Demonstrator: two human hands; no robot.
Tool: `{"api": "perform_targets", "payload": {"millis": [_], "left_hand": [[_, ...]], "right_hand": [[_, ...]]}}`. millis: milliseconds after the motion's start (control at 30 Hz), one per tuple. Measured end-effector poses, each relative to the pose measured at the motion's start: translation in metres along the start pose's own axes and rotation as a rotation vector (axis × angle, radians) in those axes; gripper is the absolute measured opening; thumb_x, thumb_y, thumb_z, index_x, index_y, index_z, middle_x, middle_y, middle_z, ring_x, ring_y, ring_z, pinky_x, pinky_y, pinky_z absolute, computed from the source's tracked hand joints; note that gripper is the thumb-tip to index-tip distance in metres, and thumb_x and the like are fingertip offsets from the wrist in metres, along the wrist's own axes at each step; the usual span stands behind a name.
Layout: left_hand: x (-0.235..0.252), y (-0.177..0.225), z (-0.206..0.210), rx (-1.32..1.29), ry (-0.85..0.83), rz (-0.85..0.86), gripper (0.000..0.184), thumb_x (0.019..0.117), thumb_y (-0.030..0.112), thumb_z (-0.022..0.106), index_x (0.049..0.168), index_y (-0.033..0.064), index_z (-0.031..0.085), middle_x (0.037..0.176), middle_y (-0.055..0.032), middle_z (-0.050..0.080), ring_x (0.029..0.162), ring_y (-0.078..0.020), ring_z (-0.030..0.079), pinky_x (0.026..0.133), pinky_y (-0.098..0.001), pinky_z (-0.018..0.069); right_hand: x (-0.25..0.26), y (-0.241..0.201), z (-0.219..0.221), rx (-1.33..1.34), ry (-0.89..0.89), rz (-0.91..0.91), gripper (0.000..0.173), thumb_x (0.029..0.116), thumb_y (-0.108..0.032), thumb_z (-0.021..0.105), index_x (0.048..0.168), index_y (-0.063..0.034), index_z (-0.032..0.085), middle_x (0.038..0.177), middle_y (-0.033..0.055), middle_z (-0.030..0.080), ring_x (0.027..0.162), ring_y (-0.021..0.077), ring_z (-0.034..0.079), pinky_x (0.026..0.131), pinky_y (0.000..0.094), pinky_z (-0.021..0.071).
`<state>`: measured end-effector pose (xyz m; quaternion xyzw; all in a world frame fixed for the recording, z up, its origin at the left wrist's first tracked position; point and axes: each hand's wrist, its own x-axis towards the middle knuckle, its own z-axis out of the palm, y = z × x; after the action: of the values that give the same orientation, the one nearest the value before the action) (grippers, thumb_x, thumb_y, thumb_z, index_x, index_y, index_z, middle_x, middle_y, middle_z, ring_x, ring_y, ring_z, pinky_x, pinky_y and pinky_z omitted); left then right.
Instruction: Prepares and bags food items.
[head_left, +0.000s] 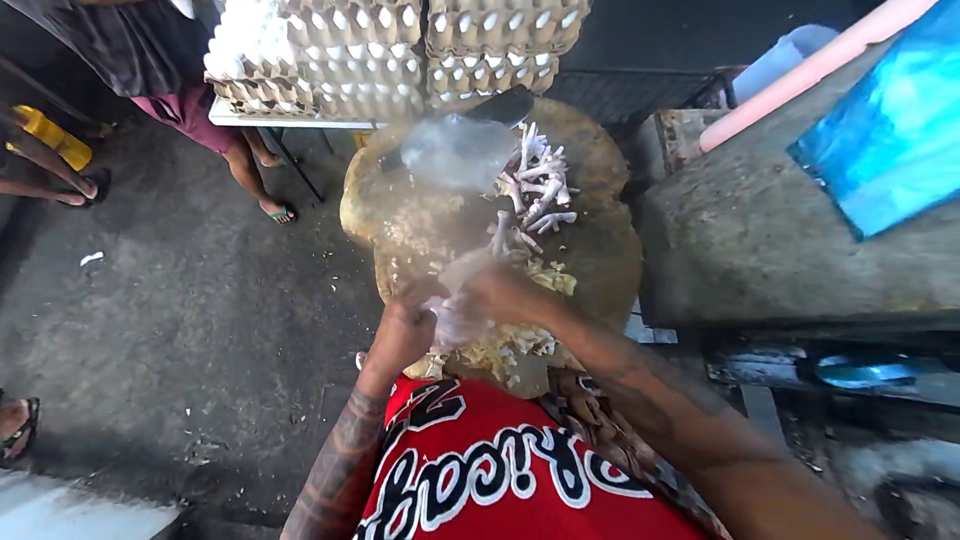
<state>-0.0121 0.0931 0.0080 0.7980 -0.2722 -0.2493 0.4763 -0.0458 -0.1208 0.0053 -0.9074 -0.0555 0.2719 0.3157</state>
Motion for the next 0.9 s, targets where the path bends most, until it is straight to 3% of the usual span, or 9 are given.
{"api": "perform_targets", "payload": {"millis": [67, 167, 300, 467, 600, 667, 733, 800, 900], "left_hand": [[0.005, -0.001, 0.016, 0.12, -0.049, 0.056, 0.027, 0.0924, -0.002, 0.058, 0.114, -0.0015, 0.074, 0.129, -0.0237, 0.066, 0.122, -0.0308, 0.065, 0.105, -0.0439, 0.0516], [0.012, 0.0, 0.032, 0.274, -0.007, 0.055, 0.024, 0.0927, 0.013, 0.069, 0.108, -0.0042, 0.073, 0.115, -0.0218, 0.071, 0.107, -0.0311, 0.07, 0.096, -0.0432, 0.0555], [0.022, -0.012, 0.03, 0.398, -0.185, -0.001, 0.026, 0.093, 0.014, 0.069, 0.109, -0.006, 0.071, 0.113, -0.0252, 0.068, 0.101, -0.0373, 0.07, 0.092, -0.0505, 0.0558], [0.03, -0.018, 0.03, 0.42, -0.214, 0.034, 0.023, 0.0961, 0.015, 0.064, 0.099, -0.0053, 0.074, 0.102, -0.0235, 0.07, 0.094, -0.0363, 0.07, 0.088, -0.0507, 0.0561], [0.03, -0.02, 0.028, 0.372, -0.167, 0.062, 0.025, 0.0934, 0.018, 0.068, 0.095, -0.0062, 0.074, 0.098, -0.0239, 0.071, 0.092, -0.0356, 0.07, 0.087, -0.0497, 0.056], [0.031, -0.023, 0.029, 0.35, -0.165, 0.075, 0.026, 0.0926, 0.019, 0.07, 0.094, -0.006, 0.075, 0.095, -0.0228, 0.071, 0.089, -0.0337, 0.07, 0.086, -0.0477, 0.0556], [0.031, -0.024, 0.03, 0.333, -0.175, 0.066, 0.025, 0.0925, 0.019, 0.07, 0.096, -0.0048, 0.075, 0.092, -0.0207, 0.07, 0.087, -0.0309, 0.069, 0.084, -0.0443, 0.0552], [0.031, -0.025, 0.032, 0.325, -0.171, 0.07, 0.024, 0.0924, 0.018, 0.07, 0.097, -0.0041, 0.076, 0.091, -0.0197, 0.07, 0.085, -0.0294, 0.068, 0.083, -0.0425, 0.0552], [0.032, -0.025, 0.035, 0.329, -0.168, 0.09, 0.022, 0.0918, 0.017, 0.07, 0.096, -0.0039, 0.076, 0.089, -0.0188, 0.07, 0.083, -0.0288, 0.068, 0.081, -0.0429, 0.0557]], "right_hand": [[-0.003, 0.001, 0.006, 0.033, 0.068, -0.063, 0.029, 0.1025, -0.019, 0.06, 0.108, 0.0071, 0.071, 0.1, 0.0247, 0.072, 0.099, 0.0392, 0.069, 0.094, 0.0556, 0.0512], [-0.004, 0.006, 0.018, 0.077, 0.135, -0.113, 0.024, 0.0973, -0.011, 0.062, 0.105, 0.0096, 0.071, 0.098, 0.0262, 0.072, 0.097, 0.0404, 0.069, 0.093, 0.0558, 0.0517], [-0.009, 0.017, 0.03, 0.175, 0.232, -0.224, 0.025, 0.0968, -0.011, 0.06, 0.088, 0.0102, 0.07, 0.081, 0.0244, 0.069, 0.08, 0.0369, 0.068, 0.079, 0.0534, 0.0525], [-0.025, 0.02, 0.016, 0.381, 0.458, -0.258, 0.026, 0.0983, -0.012, 0.059, 0.091, 0.009, 0.072, 0.081, 0.0174, 0.07, 0.076, 0.0206, 0.066, 0.076, 0.0383, 0.0543], [-0.052, 0.037, 0.0, 0.665, 0.617, -0.199, 0.017, 0.0945, -0.014, 0.064, 0.088, -0.0002, 0.071, 0.075, -0.0043, 0.068, 0.066, -0.0027, 0.062, 0.066, 0.0187, 0.0558], [-0.065, 0.052, 0.0, 0.606, 0.502, -0.031, 0.013, 0.0929, -0.011, 0.067, 0.093, 0.0002, 0.072, 0.08, -0.0001, 0.069, 0.071, 0.002, 0.065, 0.071, 0.0217, 0.0569], [-0.068, 0.064, 0.002, 0.392, 0.326, 0.274, 0.026, 0.0961, -0.01, 0.069, 0.12, 0.0009, 0.07, 0.112, 0.017, 0.07, 0.102, 0.0233, 0.068, 0.094, 0.04, 0.0545], [-0.064, 0.064, 0.007, 0.218, 0.231, 0.478, 0.041, 0.0999, -0.014, 0.064, 0.139, -0.0031, 0.062, 0.139, 0.0237, 0.059, 0.13, 0.0391, 0.056, 0.111, 0.0569, 0.0428], [-0.058, 0.035, 0.019, 0.283, 0.387, 0.287, 0.046, 0.1005, -0.033, 0.066, 0.13, 0.0025, 0.066, 0.121, 0.0243, 0.067, 0.108, 0.037, 0.066, 0.097, 0.0523, 0.0526]]}}
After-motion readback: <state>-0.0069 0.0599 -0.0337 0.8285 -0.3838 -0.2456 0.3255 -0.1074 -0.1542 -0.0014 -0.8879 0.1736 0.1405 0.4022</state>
